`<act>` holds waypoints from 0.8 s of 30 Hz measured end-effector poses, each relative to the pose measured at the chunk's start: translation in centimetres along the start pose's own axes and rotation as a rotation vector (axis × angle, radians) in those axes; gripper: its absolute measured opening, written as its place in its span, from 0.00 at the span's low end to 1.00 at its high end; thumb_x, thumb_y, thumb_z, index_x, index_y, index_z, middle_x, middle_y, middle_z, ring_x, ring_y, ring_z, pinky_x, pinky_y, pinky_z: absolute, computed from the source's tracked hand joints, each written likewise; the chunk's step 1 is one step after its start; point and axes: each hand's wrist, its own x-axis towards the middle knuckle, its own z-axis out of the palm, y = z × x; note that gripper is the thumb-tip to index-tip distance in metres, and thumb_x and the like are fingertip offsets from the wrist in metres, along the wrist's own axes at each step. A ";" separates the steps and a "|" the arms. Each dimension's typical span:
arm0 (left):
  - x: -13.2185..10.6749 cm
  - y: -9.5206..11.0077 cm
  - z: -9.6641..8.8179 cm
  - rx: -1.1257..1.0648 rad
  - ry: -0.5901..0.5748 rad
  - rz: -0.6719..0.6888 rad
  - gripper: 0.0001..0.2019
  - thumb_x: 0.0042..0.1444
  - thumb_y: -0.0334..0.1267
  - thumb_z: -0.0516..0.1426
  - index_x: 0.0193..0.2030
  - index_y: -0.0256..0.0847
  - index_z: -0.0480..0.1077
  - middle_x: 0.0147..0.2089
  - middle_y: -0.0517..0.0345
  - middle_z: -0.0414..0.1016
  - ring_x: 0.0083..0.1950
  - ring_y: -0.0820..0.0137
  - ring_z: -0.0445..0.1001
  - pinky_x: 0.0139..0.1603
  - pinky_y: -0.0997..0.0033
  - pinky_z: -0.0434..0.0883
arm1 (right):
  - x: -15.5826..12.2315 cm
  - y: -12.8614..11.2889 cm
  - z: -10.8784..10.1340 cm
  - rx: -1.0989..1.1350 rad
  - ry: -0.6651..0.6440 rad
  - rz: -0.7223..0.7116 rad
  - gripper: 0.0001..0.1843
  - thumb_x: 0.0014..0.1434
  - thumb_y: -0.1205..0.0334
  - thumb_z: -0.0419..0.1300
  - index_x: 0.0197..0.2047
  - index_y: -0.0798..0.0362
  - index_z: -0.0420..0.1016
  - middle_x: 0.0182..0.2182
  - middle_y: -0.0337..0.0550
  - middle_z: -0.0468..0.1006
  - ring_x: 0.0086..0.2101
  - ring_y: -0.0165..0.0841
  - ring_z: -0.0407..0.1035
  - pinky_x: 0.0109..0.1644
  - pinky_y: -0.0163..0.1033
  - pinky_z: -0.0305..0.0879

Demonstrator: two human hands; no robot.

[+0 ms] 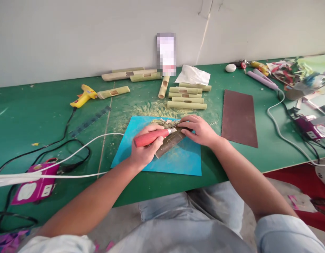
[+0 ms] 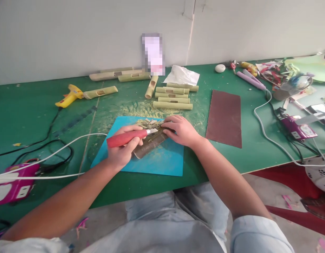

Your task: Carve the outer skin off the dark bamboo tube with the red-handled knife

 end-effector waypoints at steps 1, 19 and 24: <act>0.0 -0.1 -0.1 0.005 -0.009 0.007 0.14 0.58 0.48 0.67 0.47 0.43 0.82 0.36 0.52 0.82 0.35 0.64 0.79 0.36 0.64 0.76 | 0.0 0.0 0.0 0.001 0.015 0.002 0.16 0.71 0.55 0.56 0.53 0.49 0.83 0.52 0.52 0.81 0.52 0.44 0.74 0.59 0.54 0.70; 0.0 0.9 -0.5 0.246 -0.178 0.224 0.12 0.60 0.37 0.63 0.50 0.41 0.80 0.46 0.52 0.86 0.45 0.62 0.84 0.48 0.64 0.80 | -0.9 -0.3 -0.3 0.068 0.033 -0.010 0.14 0.71 0.56 0.57 0.51 0.48 0.83 0.49 0.48 0.82 0.50 0.42 0.75 0.58 0.51 0.73; 0.4 1.0 -0.2 0.267 -0.207 0.280 0.09 0.61 0.35 0.63 0.48 0.42 0.79 0.45 0.56 0.85 0.45 0.67 0.83 0.49 0.69 0.80 | -1.2 -0.1 -0.2 0.071 0.047 -0.038 0.14 0.69 0.57 0.60 0.52 0.49 0.83 0.50 0.49 0.82 0.51 0.44 0.76 0.57 0.54 0.74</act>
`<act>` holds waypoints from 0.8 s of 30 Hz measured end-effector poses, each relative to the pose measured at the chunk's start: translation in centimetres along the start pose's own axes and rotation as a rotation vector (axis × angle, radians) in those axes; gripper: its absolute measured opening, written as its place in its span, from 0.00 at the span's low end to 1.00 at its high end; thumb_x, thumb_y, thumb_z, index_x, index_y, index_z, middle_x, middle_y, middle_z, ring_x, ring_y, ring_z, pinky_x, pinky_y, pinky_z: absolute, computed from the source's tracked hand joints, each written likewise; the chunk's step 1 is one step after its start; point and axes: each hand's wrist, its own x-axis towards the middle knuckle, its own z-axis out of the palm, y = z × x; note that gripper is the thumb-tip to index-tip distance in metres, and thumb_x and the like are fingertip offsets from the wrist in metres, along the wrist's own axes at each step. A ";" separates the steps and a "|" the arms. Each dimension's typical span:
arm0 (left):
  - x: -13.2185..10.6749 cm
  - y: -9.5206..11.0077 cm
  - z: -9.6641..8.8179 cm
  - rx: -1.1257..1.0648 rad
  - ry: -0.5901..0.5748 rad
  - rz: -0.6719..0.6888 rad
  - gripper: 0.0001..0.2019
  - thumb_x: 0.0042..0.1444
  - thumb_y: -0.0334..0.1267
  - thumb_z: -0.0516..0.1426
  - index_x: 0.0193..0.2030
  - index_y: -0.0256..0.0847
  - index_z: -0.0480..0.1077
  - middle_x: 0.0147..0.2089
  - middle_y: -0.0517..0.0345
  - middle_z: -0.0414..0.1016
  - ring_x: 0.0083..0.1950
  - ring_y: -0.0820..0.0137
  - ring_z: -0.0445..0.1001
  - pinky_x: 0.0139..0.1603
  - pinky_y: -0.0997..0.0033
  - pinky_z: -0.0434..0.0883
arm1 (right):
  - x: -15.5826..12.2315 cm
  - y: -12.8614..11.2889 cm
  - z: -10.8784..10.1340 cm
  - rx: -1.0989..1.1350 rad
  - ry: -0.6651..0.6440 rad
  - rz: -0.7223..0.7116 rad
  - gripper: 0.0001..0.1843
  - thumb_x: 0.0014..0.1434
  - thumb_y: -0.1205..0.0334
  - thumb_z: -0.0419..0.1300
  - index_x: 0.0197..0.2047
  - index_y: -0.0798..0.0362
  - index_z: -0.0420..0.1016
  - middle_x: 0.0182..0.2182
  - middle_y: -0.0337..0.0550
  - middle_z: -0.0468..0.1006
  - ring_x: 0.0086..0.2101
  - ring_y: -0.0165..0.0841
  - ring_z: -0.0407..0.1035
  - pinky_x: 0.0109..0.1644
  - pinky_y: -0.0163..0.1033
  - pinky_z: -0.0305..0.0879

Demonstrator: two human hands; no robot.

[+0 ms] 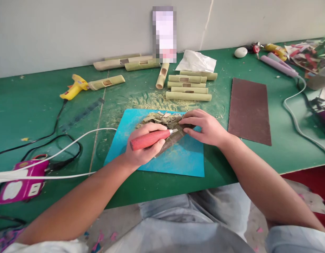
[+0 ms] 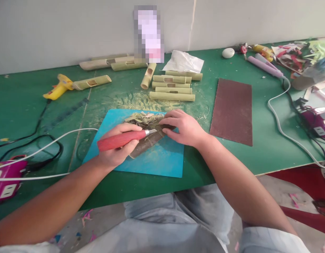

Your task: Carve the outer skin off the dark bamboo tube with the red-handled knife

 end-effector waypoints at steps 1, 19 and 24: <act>0.1 0.0 0.1 0.007 0.001 0.005 0.09 0.61 0.35 0.63 0.47 0.42 0.79 0.45 0.57 0.85 0.45 0.68 0.83 0.49 0.70 0.80 | -0.1 0.1 0.1 0.004 0.005 -0.002 0.14 0.68 0.57 0.60 0.53 0.49 0.82 0.51 0.50 0.82 0.51 0.44 0.76 0.58 0.54 0.74; 0.3 0.2 0.9 0.006 0.060 0.018 0.06 0.61 0.35 0.63 0.44 0.41 0.80 0.43 0.58 0.86 0.44 0.68 0.84 0.50 0.68 0.79 | 0.8 0.0 -0.9 -0.010 -0.115 0.030 0.16 0.61 0.57 0.64 0.51 0.50 0.81 0.51 0.51 0.82 0.52 0.46 0.75 0.58 0.53 0.72; 0.4 0.2 0.9 0.033 0.056 0.082 0.06 0.61 0.35 0.63 0.45 0.41 0.79 0.43 0.57 0.85 0.43 0.69 0.83 0.48 0.69 0.79 | 2.1 -0.5 -2.1 -0.042 -0.258 0.067 0.15 0.57 0.58 0.65 0.48 0.50 0.80 0.48 0.49 0.82 0.47 0.43 0.76 0.50 0.47 0.72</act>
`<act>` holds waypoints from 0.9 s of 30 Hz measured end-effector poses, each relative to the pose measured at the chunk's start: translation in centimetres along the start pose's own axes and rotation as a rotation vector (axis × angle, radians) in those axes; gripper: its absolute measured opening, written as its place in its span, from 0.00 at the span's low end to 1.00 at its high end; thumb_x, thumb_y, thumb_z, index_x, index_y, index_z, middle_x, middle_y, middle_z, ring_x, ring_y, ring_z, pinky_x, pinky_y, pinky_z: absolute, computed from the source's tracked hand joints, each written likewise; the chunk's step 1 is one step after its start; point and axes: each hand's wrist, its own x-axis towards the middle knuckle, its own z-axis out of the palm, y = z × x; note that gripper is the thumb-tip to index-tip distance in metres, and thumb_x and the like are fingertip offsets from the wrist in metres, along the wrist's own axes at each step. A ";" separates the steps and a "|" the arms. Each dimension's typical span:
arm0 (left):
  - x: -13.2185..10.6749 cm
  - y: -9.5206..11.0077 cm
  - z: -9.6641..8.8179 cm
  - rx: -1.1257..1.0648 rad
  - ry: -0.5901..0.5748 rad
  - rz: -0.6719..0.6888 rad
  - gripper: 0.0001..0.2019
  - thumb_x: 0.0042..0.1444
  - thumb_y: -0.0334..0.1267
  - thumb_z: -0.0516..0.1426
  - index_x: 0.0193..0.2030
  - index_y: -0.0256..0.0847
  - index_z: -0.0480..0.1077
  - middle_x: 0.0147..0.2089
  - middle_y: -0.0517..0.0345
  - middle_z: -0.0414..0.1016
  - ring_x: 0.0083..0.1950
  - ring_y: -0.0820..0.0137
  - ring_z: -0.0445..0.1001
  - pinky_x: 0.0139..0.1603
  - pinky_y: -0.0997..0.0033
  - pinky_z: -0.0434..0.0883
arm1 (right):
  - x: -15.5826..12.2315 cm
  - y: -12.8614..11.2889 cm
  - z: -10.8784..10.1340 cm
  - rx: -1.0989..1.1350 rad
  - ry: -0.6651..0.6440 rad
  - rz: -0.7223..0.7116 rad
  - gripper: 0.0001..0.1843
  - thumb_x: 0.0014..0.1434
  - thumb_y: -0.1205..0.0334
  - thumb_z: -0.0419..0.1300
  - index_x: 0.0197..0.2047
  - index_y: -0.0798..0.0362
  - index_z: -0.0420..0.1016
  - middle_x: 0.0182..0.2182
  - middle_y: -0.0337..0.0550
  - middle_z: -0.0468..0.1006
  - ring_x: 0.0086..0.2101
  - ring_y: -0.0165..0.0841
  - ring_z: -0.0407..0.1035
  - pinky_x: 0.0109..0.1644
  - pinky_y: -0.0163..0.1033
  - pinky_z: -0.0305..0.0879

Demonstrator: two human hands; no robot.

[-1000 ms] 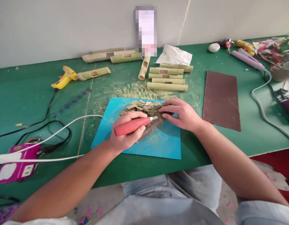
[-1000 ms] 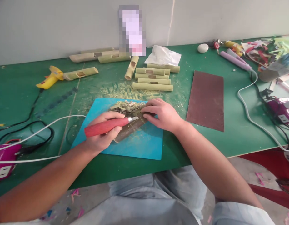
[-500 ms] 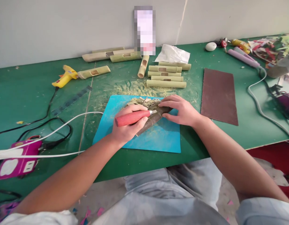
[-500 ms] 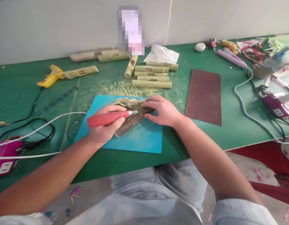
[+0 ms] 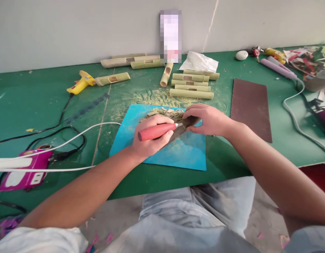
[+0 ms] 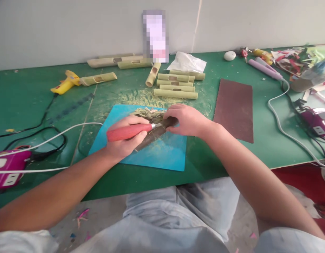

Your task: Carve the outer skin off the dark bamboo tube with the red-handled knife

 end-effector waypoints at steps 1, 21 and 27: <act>0.0 0.0 0.0 0.005 -0.008 0.010 0.07 0.60 0.34 0.64 0.45 0.41 0.79 0.43 0.57 0.85 0.43 0.69 0.83 0.47 0.69 0.79 | 0.2 0.0 -0.1 0.004 -0.017 -0.003 0.14 0.57 0.59 0.65 0.47 0.50 0.80 0.47 0.49 0.81 0.47 0.43 0.76 0.50 0.47 0.72; -0.5 0.2 -0.6 0.034 -0.044 -0.082 0.08 0.62 0.35 0.64 0.48 0.44 0.78 0.46 0.59 0.84 0.46 0.68 0.83 0.51 0.68 0.79 | 0.6 1.6 1.9 0.144 0.061 -0.105 0.20 0.53 0.52 0.72 0.46 0.49 0.75 0.49 0.49 0.78 0.53 0.48 0.68 0.61 0.57 0.61; -0.6 0.3 -0.8 0.025 -0.048 -0.086 0.08 0.63 0.36 0.63 0.48 0.44 0.78 0.46 0.58 0.85 0.46 0.67 0.83 0.51 0.66 0.80 | 0.6 1.4 1.9 0.142 0.041 -0.074 0.20 0.54 0.51 0.72 0.46 0.48 0.74 0.48 0.48 0.78 0.50 0.46 0.67 0.59 0.54 0.61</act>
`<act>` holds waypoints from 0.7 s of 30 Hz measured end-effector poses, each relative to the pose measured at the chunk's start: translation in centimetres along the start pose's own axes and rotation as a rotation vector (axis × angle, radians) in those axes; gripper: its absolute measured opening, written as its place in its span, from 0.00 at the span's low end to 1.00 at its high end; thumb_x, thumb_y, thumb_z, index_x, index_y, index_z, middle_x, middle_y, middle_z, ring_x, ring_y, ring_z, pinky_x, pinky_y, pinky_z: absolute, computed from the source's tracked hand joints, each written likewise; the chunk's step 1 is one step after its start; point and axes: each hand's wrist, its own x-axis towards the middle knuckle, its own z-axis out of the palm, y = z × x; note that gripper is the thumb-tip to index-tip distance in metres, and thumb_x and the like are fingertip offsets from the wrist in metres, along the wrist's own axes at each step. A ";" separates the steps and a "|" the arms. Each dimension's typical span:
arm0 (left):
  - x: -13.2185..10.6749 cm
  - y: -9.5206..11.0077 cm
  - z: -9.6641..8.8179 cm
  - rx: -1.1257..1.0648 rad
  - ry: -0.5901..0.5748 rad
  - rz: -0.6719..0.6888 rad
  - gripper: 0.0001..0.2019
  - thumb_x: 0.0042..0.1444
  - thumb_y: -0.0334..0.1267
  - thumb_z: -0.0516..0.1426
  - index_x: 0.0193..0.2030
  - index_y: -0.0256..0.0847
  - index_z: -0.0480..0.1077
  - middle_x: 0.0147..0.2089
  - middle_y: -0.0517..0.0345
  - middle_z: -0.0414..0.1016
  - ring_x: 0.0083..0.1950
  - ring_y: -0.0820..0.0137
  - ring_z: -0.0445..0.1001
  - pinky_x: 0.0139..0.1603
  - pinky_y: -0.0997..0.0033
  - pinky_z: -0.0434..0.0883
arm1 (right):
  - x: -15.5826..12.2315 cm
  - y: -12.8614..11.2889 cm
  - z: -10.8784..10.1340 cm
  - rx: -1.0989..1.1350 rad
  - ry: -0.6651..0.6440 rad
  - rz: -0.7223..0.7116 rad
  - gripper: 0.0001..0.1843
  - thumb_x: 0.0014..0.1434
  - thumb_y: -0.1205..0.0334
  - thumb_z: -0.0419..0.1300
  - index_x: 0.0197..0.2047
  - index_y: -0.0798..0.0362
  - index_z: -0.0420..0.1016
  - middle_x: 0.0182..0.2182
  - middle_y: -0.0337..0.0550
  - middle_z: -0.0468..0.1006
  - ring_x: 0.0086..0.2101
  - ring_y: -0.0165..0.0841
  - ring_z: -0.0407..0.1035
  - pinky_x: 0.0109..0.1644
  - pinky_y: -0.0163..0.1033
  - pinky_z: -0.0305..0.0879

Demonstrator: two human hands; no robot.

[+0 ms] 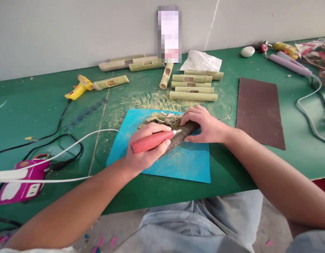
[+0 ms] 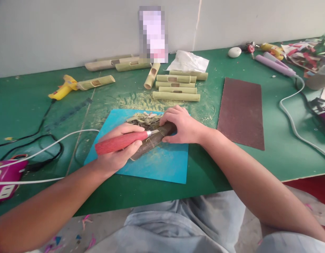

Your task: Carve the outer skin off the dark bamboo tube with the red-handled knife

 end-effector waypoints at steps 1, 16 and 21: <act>0.0 0.0 -0.1 0.005 -0.007 -0.004 0.08 0.62 0.37 0.63 0.48 0.44 0.78 0.46 0.58 0.85 0.46 0.67 0.83 0.51 0.66 0.80 | 0.0 0.0 0.0 -0.005 0.000 -0.001 0.20 0.55 0.51 0.72 0.47 0.48 0.74 0.48 0.48 0.78 0.50 0.46 0.67 0.58 0.54 0.61; -0.3 0.5 -1.4 -0.023 -0.040 -0.050 0.08 0.62 0.33 0.62 0.47 0.43 0.79 0.47 0.55 0.85 0.45 0.67 0.84 0.50 0.64 0.82 | 0.4 0.1 -0.2 -0.009 -0.032 0.005 0.19 0.55 0.50 0.72 0.46 0.49 0.75 0.46 0.48 0.79 0.48 0.45 0.67 0.55 0.52 0.60; -0.3 0.2 -1.3 -0.098 0.040 0.037 0.06 0.60 0.30 0.62 0.42 0.43 0.78 0.42 0.57 0.85 0.45 0.67 0.84 0.46 0.65 0.82 | 0.4 0.2 -0.1 0.006 -0.031 0.022 0.20 0.55 0.50 0.73 0.46 0.48 0.76 0.46 0.47 0.79 0.48 0.45 0.66 0.56 0.53 0.59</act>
